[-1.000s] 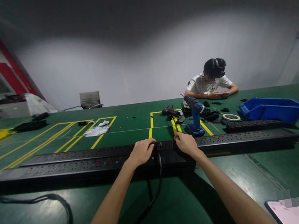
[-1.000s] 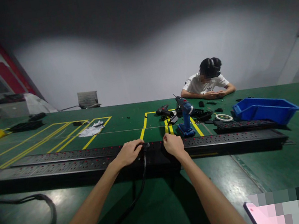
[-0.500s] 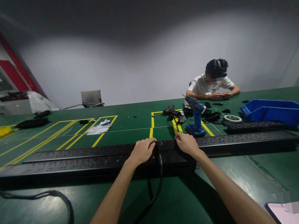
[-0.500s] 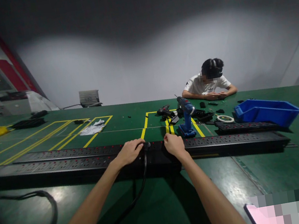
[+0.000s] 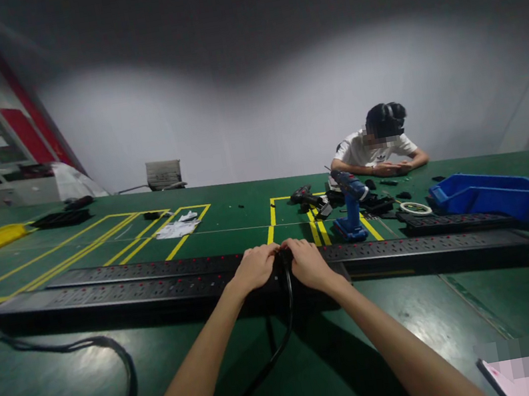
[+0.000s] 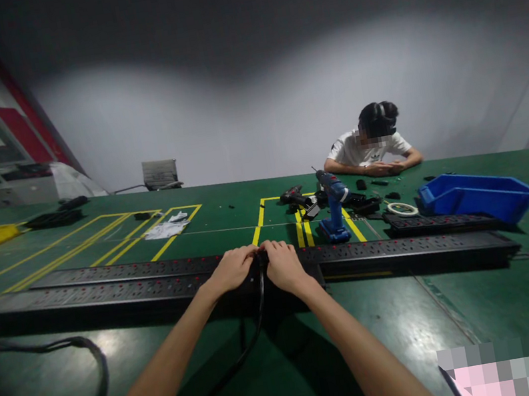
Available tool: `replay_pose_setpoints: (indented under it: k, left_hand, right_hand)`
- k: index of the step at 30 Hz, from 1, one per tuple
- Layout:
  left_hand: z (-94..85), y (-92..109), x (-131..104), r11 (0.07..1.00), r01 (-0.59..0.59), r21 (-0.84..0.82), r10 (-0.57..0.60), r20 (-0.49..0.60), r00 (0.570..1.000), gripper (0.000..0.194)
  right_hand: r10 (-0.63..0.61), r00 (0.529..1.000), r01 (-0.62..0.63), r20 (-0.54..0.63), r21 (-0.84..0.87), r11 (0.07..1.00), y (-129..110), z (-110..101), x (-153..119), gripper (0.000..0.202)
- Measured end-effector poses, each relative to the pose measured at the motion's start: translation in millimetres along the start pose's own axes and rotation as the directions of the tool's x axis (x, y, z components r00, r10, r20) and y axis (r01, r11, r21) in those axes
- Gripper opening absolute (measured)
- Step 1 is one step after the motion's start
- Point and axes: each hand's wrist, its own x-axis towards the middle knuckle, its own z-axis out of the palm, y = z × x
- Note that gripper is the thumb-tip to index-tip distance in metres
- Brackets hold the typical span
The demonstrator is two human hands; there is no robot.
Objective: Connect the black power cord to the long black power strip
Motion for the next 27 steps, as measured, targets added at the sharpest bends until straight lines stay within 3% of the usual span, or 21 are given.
replay_pose_setpoints:
  k: [14, 27]
  left_hand:
    - [-5.1, 1.5, -1.7, 0.999, 0.01, -0.046, -0.009, 0.007, 1.0, 0.04]
    - [-0.8, -1.2, -0.8, 1.0, 0.006, -0.005, -0.006, 0.0, 1.0, 0.041]
  right_hand:
    - [-0.022, 0.998, 0.012, 0.053, 0.177, 0.984, 7.6, -11.6, 0.3, 0.038]
    - [-0.032, 0.997, 0.017, 0.071, 0.202, 0.979, 4.7, -13.9, -1.9, 0.044]
